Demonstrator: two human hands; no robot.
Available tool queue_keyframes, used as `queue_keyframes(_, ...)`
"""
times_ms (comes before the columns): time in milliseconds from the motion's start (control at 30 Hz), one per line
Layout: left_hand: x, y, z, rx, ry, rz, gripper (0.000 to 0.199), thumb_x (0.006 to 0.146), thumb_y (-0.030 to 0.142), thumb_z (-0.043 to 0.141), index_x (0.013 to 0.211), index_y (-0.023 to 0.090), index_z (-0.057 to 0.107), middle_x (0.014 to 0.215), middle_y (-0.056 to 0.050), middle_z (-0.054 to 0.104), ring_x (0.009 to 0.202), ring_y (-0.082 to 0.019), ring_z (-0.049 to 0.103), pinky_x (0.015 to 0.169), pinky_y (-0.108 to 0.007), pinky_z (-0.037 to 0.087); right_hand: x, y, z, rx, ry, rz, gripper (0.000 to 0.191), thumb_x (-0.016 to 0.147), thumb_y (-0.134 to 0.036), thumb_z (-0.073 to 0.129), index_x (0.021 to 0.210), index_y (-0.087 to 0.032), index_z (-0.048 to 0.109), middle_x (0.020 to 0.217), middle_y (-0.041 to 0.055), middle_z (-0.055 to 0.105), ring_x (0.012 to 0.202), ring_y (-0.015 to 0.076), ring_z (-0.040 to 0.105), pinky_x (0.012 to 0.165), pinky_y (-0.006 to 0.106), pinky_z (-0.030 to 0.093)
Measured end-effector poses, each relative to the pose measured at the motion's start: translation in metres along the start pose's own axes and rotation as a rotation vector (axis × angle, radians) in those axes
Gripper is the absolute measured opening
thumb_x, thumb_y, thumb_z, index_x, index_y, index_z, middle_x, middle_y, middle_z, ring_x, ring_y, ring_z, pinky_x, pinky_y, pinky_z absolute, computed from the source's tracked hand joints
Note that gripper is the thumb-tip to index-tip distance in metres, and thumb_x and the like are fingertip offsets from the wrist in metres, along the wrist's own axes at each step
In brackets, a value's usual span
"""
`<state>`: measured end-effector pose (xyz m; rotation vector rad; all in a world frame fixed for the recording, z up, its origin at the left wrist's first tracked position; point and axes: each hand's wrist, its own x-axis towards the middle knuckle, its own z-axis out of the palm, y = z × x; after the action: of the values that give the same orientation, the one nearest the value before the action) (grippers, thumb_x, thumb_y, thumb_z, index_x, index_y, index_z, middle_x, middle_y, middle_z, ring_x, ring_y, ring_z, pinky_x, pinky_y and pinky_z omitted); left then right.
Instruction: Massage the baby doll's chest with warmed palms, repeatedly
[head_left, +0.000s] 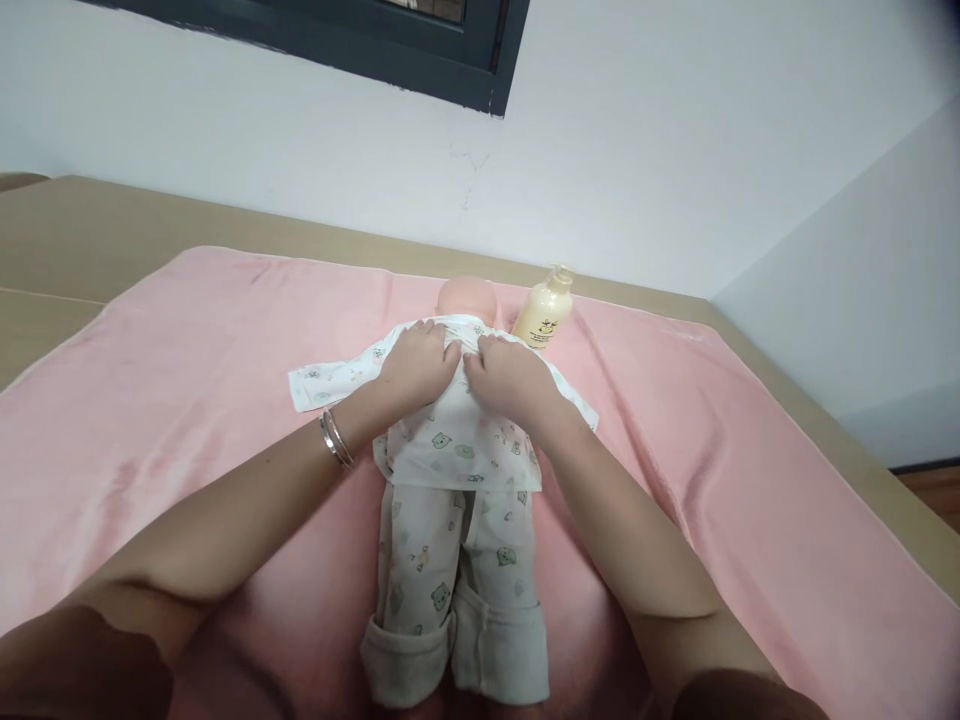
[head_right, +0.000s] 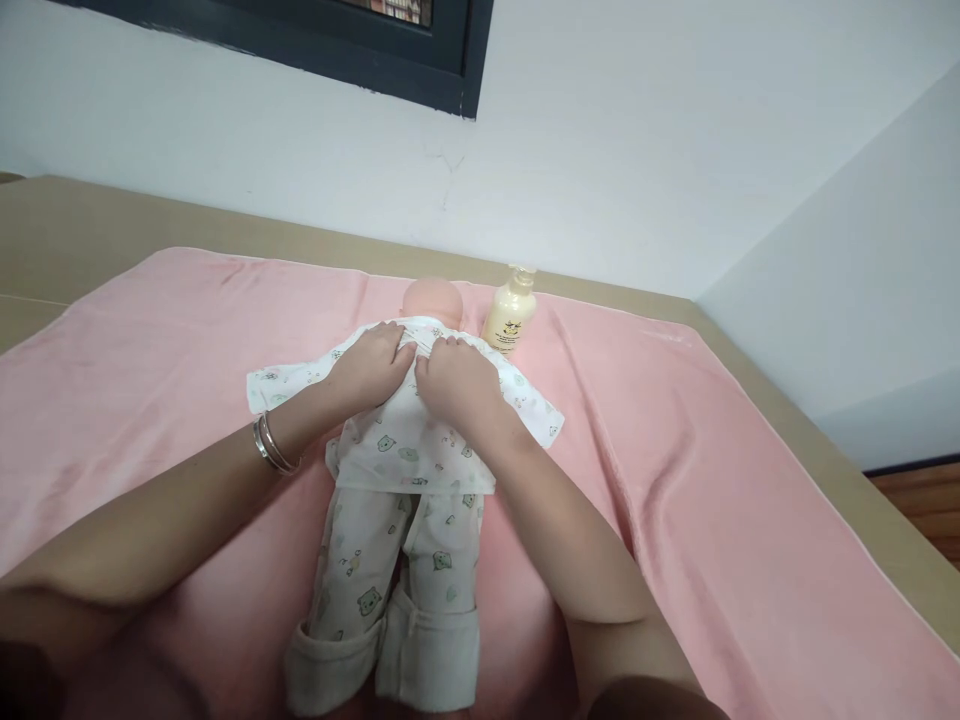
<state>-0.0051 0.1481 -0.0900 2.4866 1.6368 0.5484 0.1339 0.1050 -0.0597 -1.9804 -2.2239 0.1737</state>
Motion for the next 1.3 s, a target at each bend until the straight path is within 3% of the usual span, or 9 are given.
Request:
queue_keyframes(133, -0.017, 0.014, -0.002, 0.162, 0.006, 0.006, 0.033, 0.093, 0.022, 0.039, 0.085, 0.01, 0.069, 0.093, -0.018, 0.069, 0.096, -0.029, 0.065, 0.091, -0.042, 0.051, 0.017, 0.014, 0.006, 0.128, 0.012, 0.022, 0.046, 0.101, -0.04, 0.031, 0.12, -0.01, 0.059, 0.13, 0.0193, 0.063, 0.116, 0.0291, 0.06, 0.095, 0.037, 0.047)
queue_keyframes(233, -0.021, 0.017, -0.003, 0.158, 0.019, 0.006, 0.031, 0.092, 0.022, 0.042, 0.082, 0.012, 0.069, 0.093, -0.017, 0.069, 0.096, -0.028, 0.065, 0.089, -0.04, 0.052, 0.018, 0.012, 0.011, 0.073, 0.077, 0.019, 0.047, 0.102, -0.038, 0.03, 0.122, -0.007, 0.059, 0.132, 0.0209, 0.062, 0.122, 0.0292, 0.058, 0.097, 0.036, 0.046)
queue_keyframes(400, -0.009, 0.007, -0.003, 0.035, 0.006, -0.05, 0.044, 0.098, 0.033, 0.031, 0.095, 0.011, 0.069, 0.106, -0.016, 0.069, 0.106, -0.03, 0.063, 0.094, -0.042, 0.051, -0.001, -0.008, 0.004, -0.167, 0.103, 0.11, 0.046, 0.1, -0.036, 0.03, 0.091, -0.014, 0.069, 0.088, 0.0171, 0.071, 0.085, 0.0284, 0.069, 0.072, 0.035, 0.05)
queue_keyframes(467, -0.006, 0.004, -0.002, 0.007, 0.011, -0.07, 0.043, 0.097, 0.033, 0.032, 0.097, 0.01, 0.068, 0.107, -0.016, 0.069, 0.106, -0.03, 0.063, 0.094, -0.042, 0.051, -0.005, -0.012, 0.002, -0.21, 0.098, 0.115, 0.045, 0.1, -0.034, 0.031, 0.083, -0.016, 0.069, 0.08, 0.0156, 0.07, 0.077, 0.0277, 0.069, 0.067, 0.035, 0.049)
queue_keyframes(700, -0.005, 0.004, 0.008, 0.056, 0.073, -0.055, 0.043, 0.099, 0.032, 0.031, 0.1, 0.009, 0.067, 0.109, -0.019, 0.069, 0.109, -0.031, 0.062, 0.097, -0.042, 0.049, 0.01, 0.0, 0.011, -0.026, 0.114, 0.089, 0.045, 0.1, -0.038, 0.031, 0.106, -0.011, 0.067, 0.116, 0.0176, 0.07, 0.109, 0.0291, 0.065, 0.085, 0.036, 0.05)
queue_keyframes(867, -0.013, 0.012, 0.002, 0.11, 0.054, -0.041, 0.044, 0.1, 0.031, 0.031, 0.107, 0.005, 0.066, 0.112, -0.021, 0.068, 0.112, -0.032, 0.061, 0.098, -0.043, 0.048, 0.019, 0.011, 0.014, 0.041, 0.108, 0.063, 0.044, 0.098, -0.039, 0.033, 0.11, -0.01, 0.065, 0.118, 0.0179, 0.069, 0.113, 0.0299, 0.063, 0.093, 0.037, 0.047)
queue_keyframes(1033, -0.029, 0.029, -0.016, 0.239, -0.075, 0.118, 0.034, 0.095, 0.02, 0.038, 0.099, 0.006, 0.068, 0.101, -0.02, 0.069, 0.105, -0.032, 0.064, 0.094, -0.043, 0.049, 0.023, 0.017, 0.015, 0.043, 0.107, -0.013, 0.044, 0.098, -0.039, 0.032, 0.115, -0.01, 0.062, 0.118, 0.0174, 0.069, 0.11, 0.0302, 0.064, 0.088, 0.036, 0.048)
queue_keyframes(1167, -0.019, 0.017, -0.021, 0.05, -0.102, 0.0, 0.036, 0.098, 0.029, 0.035, 0.09, 0.015, 0.067, 0.098, -0.014, 0.07, 0.096, -0.028, 0.066, 0.082, -0.039, 0.052, 0.013, 0.008, 0.008, -0.071, 0.093, 0.014, 0.045, 0.101, -0.037, 0.029, 0.11, -0.01, 0.063, 0.107, 0.0188, 0.071, 0.101, 0.0309, 0.067, 0.081, 0.036, 0.048)
queue_keyframes(1300, -0.001, -0.004, -0.012, -0.142, -0.079, -0.011, 0.041, 0.099, 0.036, 0.033, 0.107, 0.012, 0.064, 0.119, -0.014, 0.068, 0.111, -0.027, 0.063, 0.095, -0.039, 0.05, -0.005, -0.009, -0.002, -0.181, 0.034, 0.04, 0.044, 0.101, -0.037, 0.03, 0.098, -0.013, 0.067, 0.09, 0.0176, 0.071, 0.085, 0.0307, 0.069, 0.07, 0.037, 0.048)
